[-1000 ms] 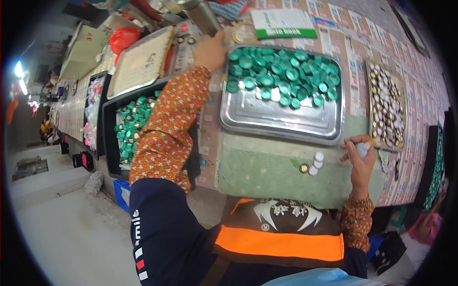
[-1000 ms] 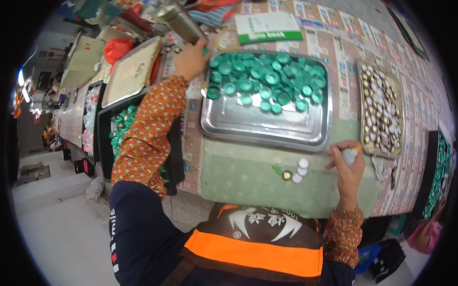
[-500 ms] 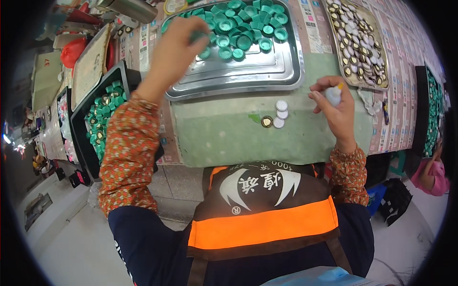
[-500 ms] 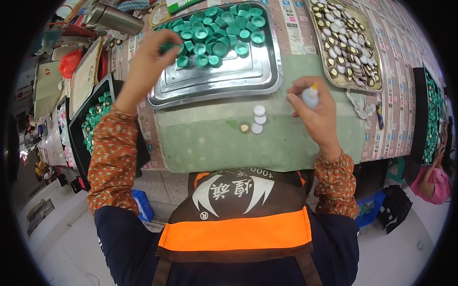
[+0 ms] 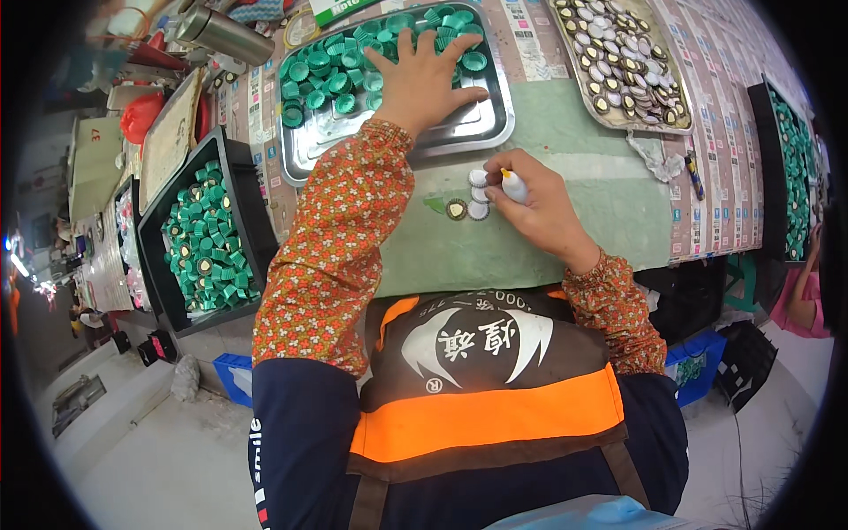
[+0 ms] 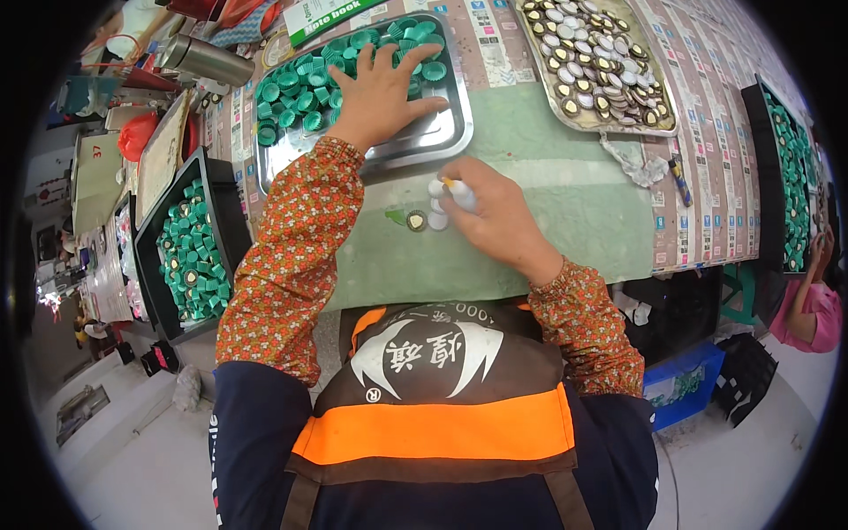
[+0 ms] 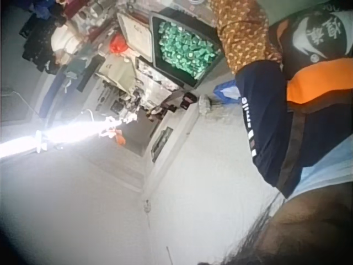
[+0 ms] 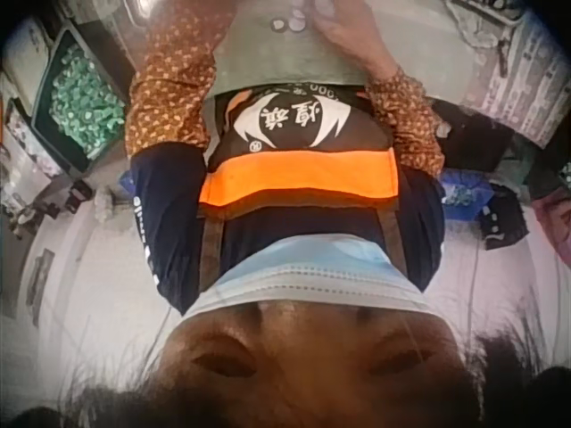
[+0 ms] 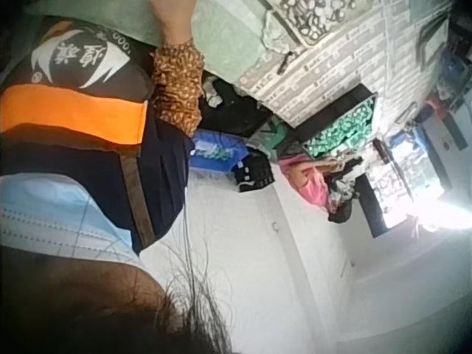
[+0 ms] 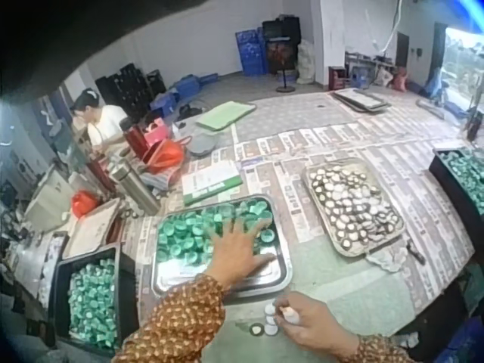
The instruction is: The person applies glue from a small bottle into green plastic bottle caps and then presses a small round metallic disc into the center of each cap. The assembled caps are placed into a black plastic bin. The person occasionally moves trays of caps and discs to manage the workspace.
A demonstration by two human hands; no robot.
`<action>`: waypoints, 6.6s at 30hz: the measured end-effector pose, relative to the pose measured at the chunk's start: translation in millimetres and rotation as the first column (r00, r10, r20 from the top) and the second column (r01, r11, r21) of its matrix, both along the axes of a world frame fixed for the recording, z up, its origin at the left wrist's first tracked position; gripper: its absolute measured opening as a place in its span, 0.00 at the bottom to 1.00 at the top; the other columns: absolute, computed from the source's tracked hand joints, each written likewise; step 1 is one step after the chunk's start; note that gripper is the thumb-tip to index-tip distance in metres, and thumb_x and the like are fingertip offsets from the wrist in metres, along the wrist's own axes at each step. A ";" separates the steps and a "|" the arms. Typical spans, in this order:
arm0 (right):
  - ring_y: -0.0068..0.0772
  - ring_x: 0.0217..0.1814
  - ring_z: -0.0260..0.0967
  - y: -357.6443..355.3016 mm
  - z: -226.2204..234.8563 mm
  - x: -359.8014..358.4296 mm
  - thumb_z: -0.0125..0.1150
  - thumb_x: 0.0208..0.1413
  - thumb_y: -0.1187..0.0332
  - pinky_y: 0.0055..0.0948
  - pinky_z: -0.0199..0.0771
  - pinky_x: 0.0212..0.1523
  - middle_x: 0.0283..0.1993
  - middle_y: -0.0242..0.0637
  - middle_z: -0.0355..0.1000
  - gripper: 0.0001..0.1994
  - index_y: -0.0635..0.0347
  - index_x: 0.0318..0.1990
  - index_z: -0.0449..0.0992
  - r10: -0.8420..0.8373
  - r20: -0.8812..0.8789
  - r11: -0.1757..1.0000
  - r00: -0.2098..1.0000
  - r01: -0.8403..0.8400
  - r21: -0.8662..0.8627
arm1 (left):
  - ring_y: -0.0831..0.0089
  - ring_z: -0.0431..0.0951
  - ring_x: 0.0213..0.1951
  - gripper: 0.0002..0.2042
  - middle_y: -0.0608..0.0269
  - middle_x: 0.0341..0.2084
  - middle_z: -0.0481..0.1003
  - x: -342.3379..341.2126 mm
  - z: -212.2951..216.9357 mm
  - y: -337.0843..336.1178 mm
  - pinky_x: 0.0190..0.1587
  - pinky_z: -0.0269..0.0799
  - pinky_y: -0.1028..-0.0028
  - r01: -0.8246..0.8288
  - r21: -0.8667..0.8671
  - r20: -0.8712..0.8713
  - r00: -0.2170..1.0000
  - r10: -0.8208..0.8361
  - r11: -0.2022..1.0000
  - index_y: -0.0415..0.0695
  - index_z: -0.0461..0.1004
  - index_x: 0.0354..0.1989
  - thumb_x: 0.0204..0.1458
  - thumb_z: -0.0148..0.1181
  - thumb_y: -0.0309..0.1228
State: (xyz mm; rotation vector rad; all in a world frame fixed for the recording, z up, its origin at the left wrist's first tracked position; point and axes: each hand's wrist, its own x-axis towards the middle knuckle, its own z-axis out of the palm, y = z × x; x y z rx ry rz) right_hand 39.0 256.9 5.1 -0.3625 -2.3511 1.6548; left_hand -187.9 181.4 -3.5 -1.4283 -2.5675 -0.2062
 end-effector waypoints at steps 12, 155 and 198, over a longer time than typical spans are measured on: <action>0.19 0.39 0.72 -13.3 -13.3 32.4 0.65 0.58 0.73 0.23 0.73 0.37 0.43 0.34 0.75 0.14 0.58 0.51 0.74 -0.066 0.141 0.962 0.988 0.100 -0.254 | 0.64 0.73 0.44 0.11 0.69 0.37 0.74 18.5 2.4 -63.4 0.44 0.62 0.59 0.182 0.087 0.028 0.982 -0.185 0.979 0.58 0.77 0.44 0.55 0.65 0.42; 0.26 0.54 0.71 32.9 -11.6 61.5 0.65 0.59 0.76 0.28 0.69 0.57 0.52 0.35 0.74 0.18 0.63 0.57 0.73 -0.227 -0.107 0.967 0.968 0.212 -0.138 | 0.71 0.79 0.48 0.17 0.47 0.58 0.72 191.0 25.2 -180.7 0.52 0.80 0.67 -0.782 0.082 0.880 -0.235 -0.413 0.618 0.46 0.62 0.55 0.60 0.58 0.20; 0.54 0.45 0.73 140.4 -18.4 107.0 0.67 0.53 0.64 0.45 0.72 0.48 0.44 0.48 0.77 0.18 0.61 0.50 0.78 -0.518 -0.143 0.426 0.843 0.400 0.812 | 0.71 0.73 0.49 0.22 0.61 0.49 0.72 145.3 12.7 -194.5 0.57 0.73 0.64 -0.855 0.373 0.861 0.174 -0.478 0.360 0.42 0.61 0.67 0.68 0.48 0.38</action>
